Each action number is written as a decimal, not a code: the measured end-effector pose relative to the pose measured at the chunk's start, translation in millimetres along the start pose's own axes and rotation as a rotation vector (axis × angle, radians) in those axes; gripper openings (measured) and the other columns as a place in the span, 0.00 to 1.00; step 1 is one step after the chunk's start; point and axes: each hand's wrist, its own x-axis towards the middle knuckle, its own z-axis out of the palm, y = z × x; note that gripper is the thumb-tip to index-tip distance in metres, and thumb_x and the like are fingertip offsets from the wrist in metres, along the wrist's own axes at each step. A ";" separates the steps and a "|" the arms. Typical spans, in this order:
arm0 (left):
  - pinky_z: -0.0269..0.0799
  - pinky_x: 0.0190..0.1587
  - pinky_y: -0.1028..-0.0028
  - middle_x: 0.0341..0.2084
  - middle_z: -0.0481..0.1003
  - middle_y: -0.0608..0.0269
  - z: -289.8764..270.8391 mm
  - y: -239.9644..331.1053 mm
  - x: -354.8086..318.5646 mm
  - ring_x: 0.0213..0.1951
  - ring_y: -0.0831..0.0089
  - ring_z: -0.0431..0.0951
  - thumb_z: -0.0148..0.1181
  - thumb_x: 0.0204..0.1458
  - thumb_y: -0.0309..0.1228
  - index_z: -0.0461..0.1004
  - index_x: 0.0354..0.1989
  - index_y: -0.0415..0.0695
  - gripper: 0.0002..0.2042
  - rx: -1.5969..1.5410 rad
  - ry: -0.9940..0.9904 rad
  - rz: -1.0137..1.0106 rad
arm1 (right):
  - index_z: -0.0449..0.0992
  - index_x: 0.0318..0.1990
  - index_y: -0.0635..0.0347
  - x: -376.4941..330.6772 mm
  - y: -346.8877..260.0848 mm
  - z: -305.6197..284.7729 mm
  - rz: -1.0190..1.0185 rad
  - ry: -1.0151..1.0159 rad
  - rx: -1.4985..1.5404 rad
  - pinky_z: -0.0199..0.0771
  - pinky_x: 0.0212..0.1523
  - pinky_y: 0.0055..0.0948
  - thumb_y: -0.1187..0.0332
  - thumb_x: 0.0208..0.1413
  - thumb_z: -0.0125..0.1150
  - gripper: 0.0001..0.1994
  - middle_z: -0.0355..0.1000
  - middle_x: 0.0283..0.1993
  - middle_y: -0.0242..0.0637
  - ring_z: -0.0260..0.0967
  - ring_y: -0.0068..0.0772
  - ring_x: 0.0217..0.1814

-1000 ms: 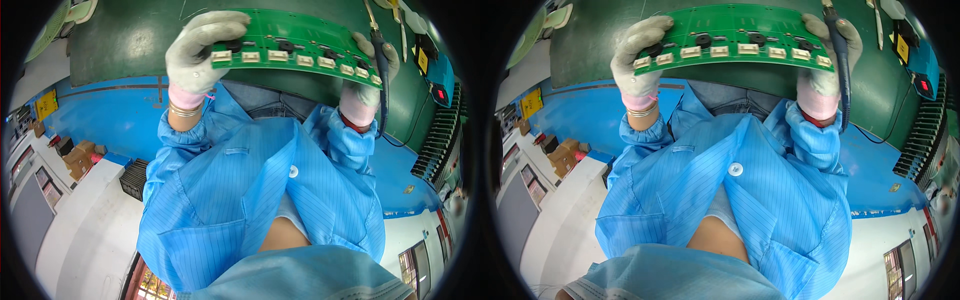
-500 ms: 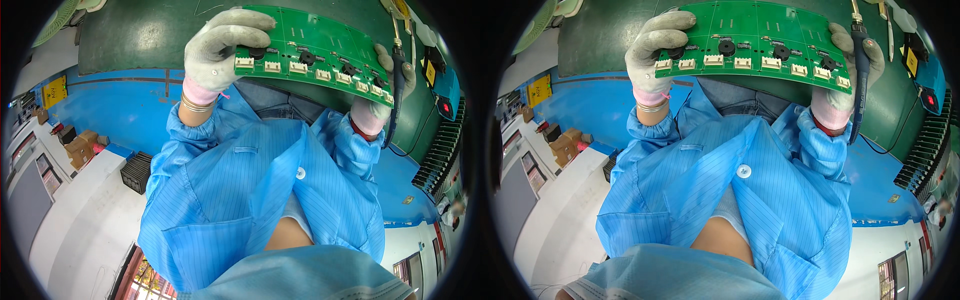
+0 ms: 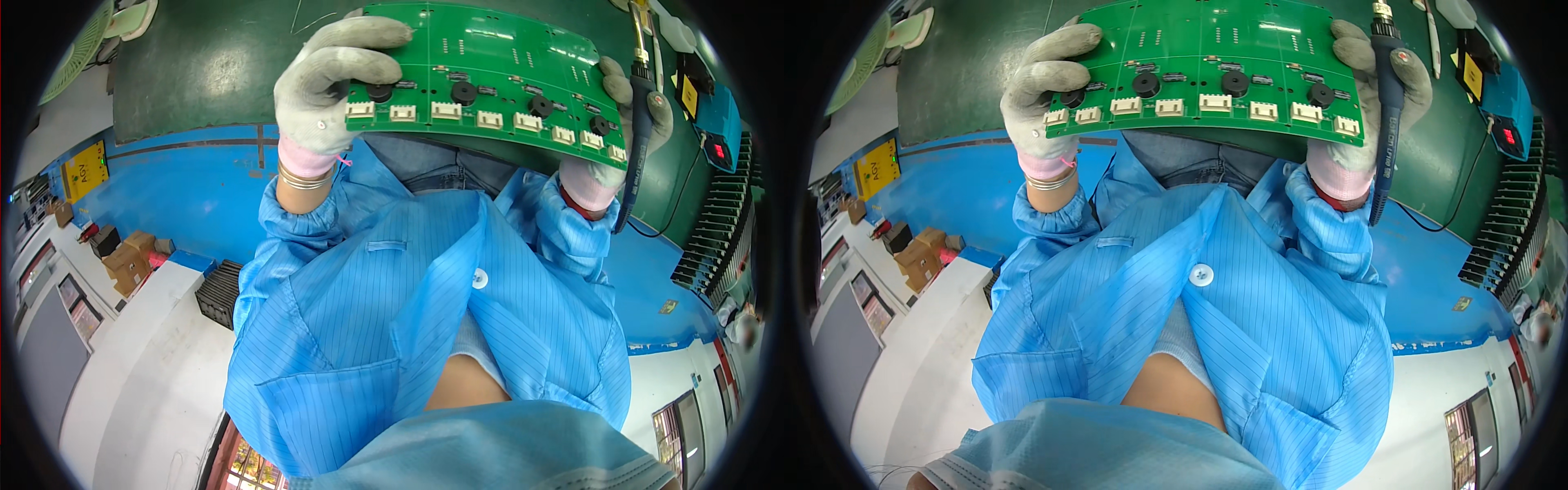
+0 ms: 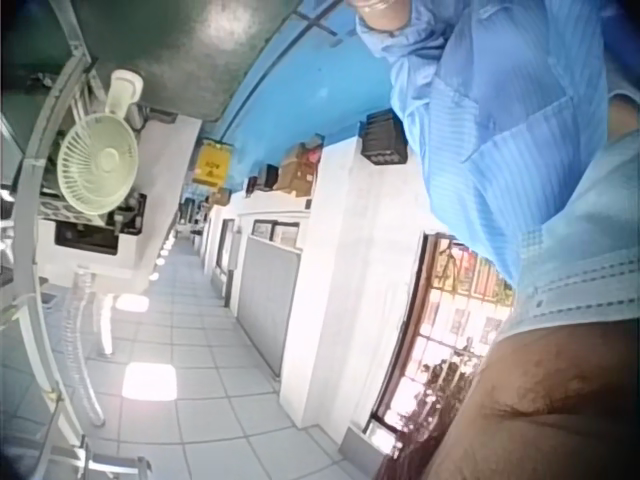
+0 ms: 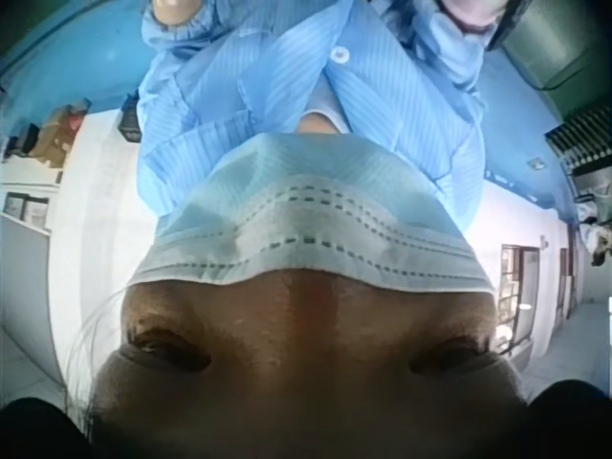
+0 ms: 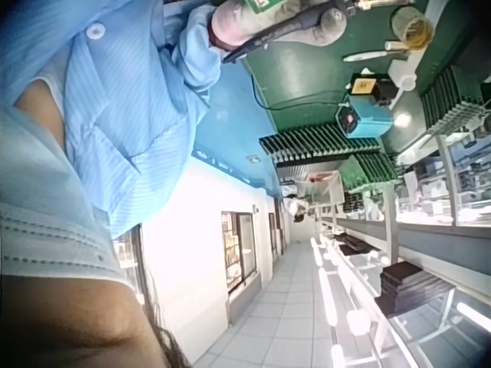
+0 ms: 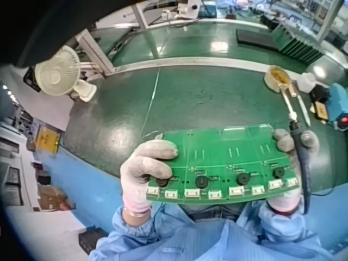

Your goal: Soldering components onto multiple printed circuit boards at a manual assembly station.

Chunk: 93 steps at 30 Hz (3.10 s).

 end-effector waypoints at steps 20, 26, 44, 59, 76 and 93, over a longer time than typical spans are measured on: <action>0.73 0.47 0.70 0.48 0.70 0.44 24.8 -3.9 -10.5 0.46 0.63 0.74 0.70 0.38 0.26 0.75 0.31 0.36 0.12 -0.274 0.286 -0.184 | 0.57 0.56 0.53 2.1 7.9 -14.0 -0.268 -0.146 -0.072 0.73 0.55 0.41 0.71 0.48 0.65 0.29 0.72 0.44 0.49 0.68 0.47 0.55; 0.73 0.49 0.71 0.49 0.69 0.43 22.0 -7.4 -18.1 0.47 0.62 0.74 0.68 0.41 0.28 0.74 0.35 0.37 0.13 -0.265 0.284 -0.275 | 0.57 0.56 0.55 5.7 -0.3 -6.0 -0.268 -0.113 -0.166 0.70 0.53 0.41 0.74 0.49 0.64 0.28 0.71 0.43 0.46 0.69 0.45 0.51; 0.74 0.39 0.65 0.44 0.67 0.52 160.8 16.0 41.8 0.41 0.55 0.73 0.60 0.33 0.19 0.75 0.39 0.52 0.21 0.476 -0.048 0.571 | 0.58 0.58 0.58 38.6 -136.9 -69.8 0.157 0.267 0.280 0.65 0.53 0.36 0.77 0.56 0.52 0.22 0.66 0.48 0.39 0.64 0.32 0.50; 0.64 0.54 0.61 0.49 0.69 0.50 147.5 -13.9 28.3 0.51 0.54 0.69 0.53 0.42 0.23 0.73 0.44 0.41 0.17 0.682 -0.542 -0.095 | 0.74 0.39 0.60 159.0 -287.4 -285.2 -0.742 0.030 -1.889 0.66 0.46 0.29 0.76 0.41 0.61 0.13 0.68 0.37 0.39 0.65 0.38 0.44; 0.64 0.55 0.61 0.48 0.69 0.50 161.0 -16.0 31.4 0.51 0.54 0.69 0.53 0.42 0.23 0.74 0.42 0.40 0.16 0.722 -0.602 -0.114 | 0.72 0.39 0.60 184.5 -286.7 -367.6 -0.481 -0.273 -1.894 0.64 0.46 0.32 0.77 0.45 0.57 0.11 0.68 0.37 0.41 0.65 0.42 0.43; 0.64 0.56 0.63 0.52 0.67 0.51 69.8 -24.2 40.6 0.53 0.54 0.67 0.52 0.47 0.30 0.71 0.49 0.43 0.18 0.542 -0.484 -0.314 | 0.57 0.64 0.57 263.9 -223.8 -489.5 -0.410 -0.135 -1.566 0.53 0.62 0.28 0.78 0.60 0.44 0.23 0.61 0.60 0.40 0.59 0.32 0.59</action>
